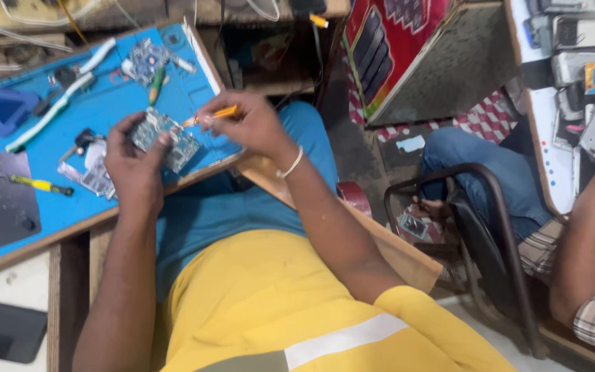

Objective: The person uses a green-handled screwdriver to pry and adjust components on a small circuit board. They then switch to a yellow-handled screwdriver to continue working on the board, flipping it over to access different sides.

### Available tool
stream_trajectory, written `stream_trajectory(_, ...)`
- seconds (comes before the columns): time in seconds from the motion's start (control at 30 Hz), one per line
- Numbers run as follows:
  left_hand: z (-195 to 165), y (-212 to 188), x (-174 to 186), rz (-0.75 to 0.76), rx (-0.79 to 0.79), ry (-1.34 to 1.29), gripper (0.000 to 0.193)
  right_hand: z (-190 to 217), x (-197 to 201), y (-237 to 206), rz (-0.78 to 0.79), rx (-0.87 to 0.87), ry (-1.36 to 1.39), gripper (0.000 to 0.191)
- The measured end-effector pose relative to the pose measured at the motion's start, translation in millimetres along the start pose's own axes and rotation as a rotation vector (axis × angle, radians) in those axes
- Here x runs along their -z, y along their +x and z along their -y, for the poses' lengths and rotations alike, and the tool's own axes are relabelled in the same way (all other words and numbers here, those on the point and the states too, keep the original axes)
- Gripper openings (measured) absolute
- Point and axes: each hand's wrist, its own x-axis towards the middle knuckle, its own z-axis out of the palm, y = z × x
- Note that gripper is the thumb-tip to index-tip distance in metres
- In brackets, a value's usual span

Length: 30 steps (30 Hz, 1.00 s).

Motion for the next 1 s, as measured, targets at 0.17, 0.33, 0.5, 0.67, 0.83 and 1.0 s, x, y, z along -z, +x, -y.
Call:
stream_trajectory(0.17,-9.5,2.4,-4.2,0.055,0.003,-0.092,0.053,-3.8,-11.5,-1.1,0.064,0.092,-0.238,0.014)
stream_trajectory(0.33,-12.0,-2.1,-2.9,0.054,-0.004,-0.087,0.055,3.0,-11.2,-2.1,0.074,0.122,-0.347,0.015)
stream_trajectory(0.5,-13.5,-1.5,-8.0,0.037,-0.011,-0.082,0.052,11.7,-7.5,-3.8,0.053,0.160,-0.422,0.019)
stream_trajectory(0.67,-14.3,-0.4,-13.3,0.040,-0.023,-0.057,0.053,16.8,-0.5,-2.8,0.090,0.181,-0.379,0.016)
stream_trajectory(0.83,-10.7,1.5,-10.8,0.031,0.006,-0.026,0.053,15.7,-3.1,0.8,0.029,0.257,-0.395,0.014)
stream_trajectory(1.0,-5.3,2.3,-5.3,0.019,-0.048,-0.069,0.049,20.1,-11.3,-2.9,-0.055,0.244,-0.480,0.012)
